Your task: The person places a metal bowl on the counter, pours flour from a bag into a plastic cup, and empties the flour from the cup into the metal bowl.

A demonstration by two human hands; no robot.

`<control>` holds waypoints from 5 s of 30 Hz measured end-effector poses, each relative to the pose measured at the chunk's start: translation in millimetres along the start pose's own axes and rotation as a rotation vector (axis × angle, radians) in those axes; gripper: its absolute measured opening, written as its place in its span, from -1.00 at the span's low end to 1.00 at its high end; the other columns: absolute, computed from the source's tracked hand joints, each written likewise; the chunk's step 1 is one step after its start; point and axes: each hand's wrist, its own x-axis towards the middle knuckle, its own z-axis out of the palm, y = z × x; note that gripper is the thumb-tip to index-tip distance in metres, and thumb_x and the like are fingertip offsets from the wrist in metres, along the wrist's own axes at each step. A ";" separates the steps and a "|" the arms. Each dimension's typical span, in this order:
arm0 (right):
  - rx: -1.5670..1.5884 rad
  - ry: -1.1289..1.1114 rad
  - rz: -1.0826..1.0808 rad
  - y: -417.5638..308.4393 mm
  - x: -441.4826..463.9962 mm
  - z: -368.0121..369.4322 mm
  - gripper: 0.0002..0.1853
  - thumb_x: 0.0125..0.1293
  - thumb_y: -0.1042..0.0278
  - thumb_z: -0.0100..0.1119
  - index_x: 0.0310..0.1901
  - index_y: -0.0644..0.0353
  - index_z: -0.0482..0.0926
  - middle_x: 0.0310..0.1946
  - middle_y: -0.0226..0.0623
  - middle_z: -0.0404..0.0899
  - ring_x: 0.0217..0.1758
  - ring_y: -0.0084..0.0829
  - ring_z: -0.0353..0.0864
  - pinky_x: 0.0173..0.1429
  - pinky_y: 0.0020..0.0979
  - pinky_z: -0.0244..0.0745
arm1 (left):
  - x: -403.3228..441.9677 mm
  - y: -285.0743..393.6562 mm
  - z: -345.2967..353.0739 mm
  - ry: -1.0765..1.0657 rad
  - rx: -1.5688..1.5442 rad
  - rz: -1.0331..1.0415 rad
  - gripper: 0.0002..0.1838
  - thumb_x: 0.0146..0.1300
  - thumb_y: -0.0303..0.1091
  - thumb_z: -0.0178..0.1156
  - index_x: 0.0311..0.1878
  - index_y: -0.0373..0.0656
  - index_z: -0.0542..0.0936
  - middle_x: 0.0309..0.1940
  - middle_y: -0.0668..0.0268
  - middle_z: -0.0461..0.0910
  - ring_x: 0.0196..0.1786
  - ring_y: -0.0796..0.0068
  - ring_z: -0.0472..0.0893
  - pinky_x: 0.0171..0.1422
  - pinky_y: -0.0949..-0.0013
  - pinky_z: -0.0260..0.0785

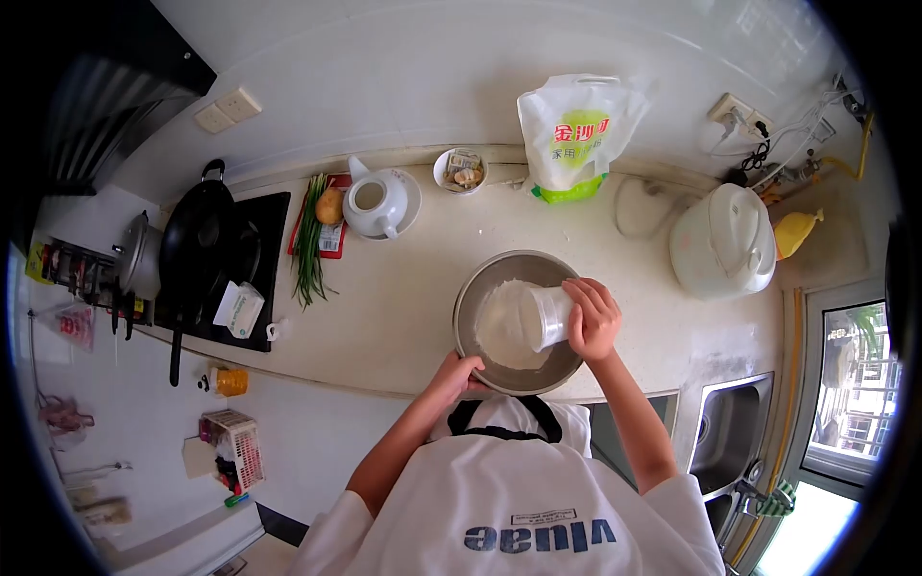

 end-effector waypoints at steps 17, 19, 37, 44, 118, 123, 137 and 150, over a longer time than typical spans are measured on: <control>0.548 0.267 0.757 17.5 -29.7 1.7 -0.69 0.30 0.33 -0.08 -0.21 0.40 0.60 -0.25 -0.16 0.64 -0.12 -0.39 0.57 0.00 -0.35 0.44 | 2.8 1.5 -5.1 0.023 -0.035 0.024 -0.59 0.05 -0.48 0.04 0.02 -0.38 0.36 -0.21 0.09 0.53 -0.28 0.24 0.63 -0.24 0.20 0.60; 0.435 0.228 0.832 58.7 -73.4 24.6 -0.72 0.32 0.35 -0.07 -0.09 0.35 0.55 -0.11 -0.11 0.52 -0.01 -0.29 0.50 0.09 -0.33 0.39 | -3.9 8.7 -0.9 0.045 0.005 0.039 -0.60 0.05 -0.48 0.04 0.01 -0.38 0.37 -0.22 0.09 0.53 -0.28 0.23 0.63 -0.25 0.20 0.60; 0.941 0.486 0.714 58.0 -80.7 6.7 -0.50 0.30 0.20 0.07 0.21 0.24 0.32 0.06 -0.13 0.49 0.08 -0.27 0.52 0.26 -0.23 0.36 | 31.2 -12.6 -30.4 0.024 -0.044 0.109 -0.62 0.00 -0.49 0.07 -0.05 -0.36 0.41 -0.31 0.16 0.54 -0.35 0.31 0.61 -0.33 0.22 0.58; 1.060 0.444 0.639 44.5 -39.9 -36.9 -0.43 0.27 0.02 0.08 0.21 0.20 0.34 0.11 -0.07 0.45 0.16 -0.15 0.47 0.31 -0.12 0.30 | 31.0 -1.5 -37.6 0.189 0.022 0.222 -0.68 -0.01 -0.47 0.10 -0.13 -0.34 0.47 -0.37 0.22 0.52 -0.38 0.38 0.58 -0.42 0.32 0.49; 0.452 0.192 0.593 17.2 -33.2 14.9 -0.70 0.23 0.38 -0.10 -0.18 0.34 0.61 -0.25 -0.11 0.64 -0.13 -0.22 0.60 0.02 -0.33 0.44 | 45.8 1.3 -14.6 0.102 0.181 0.025 -0.69 -0.06 -0.43 0.07 -0.21 -0.40 0.47 -0.40 0.14 0.52 -0.42 0.22 0.62 -0.43 0.19 0.62; 0.806 0.361 0.866 1.3 -50.4 27.0 -0.74 0.21 0.36 0.03 -0.18 0.37 0.59 -0.29 -0.27 0.62 -0.23 -0.51 0.55 -0.10 -0.43 0.46 | 47.5 -1.6 -15.1 0.106 0.157 0.048 -0.70 -0.06 -0.43 0.09 -0.22 -0.39 0.48 -0.43 0.15 0.53 -0.44 0.24 0.61 -0.41 0.17 0.61; 1.453 0.383 1.109 29.8 -105.0 84.3 -0.60 0.37 0.14 -0.08 0.12 0.21 0.41 0.00 -0.18 0.54 0.05 -0.27 0.55 0.18 -0.23 0.47 | 50.0 -3.3 -19.5 0.104 0.180 0.030 -0.70 -0.06 -0.44 0.10 -0.25 -0.47 0.47 -0.43 0.10 0.54 -0.44 0.23 0.61 -0.42 0.18 0.62; 1.056 0.158 0.877 24.1 -68.1 50.8 -0.60 0.36 0.21 -0.08 0.14 0.24 0.40 -0.01 -0.18 0.53 -0.01 -0.38 0.55 0.05 -0.33 0.52 | 53.5 -5.5 -20.1 0.114 0.165 0.064 -0.71 -0.06 -0.42 0.10 -0.28 -0.44 0.48 -0.44 0.11 0.54 -0.47 0.24 0.61 -0.44 0.18 0.61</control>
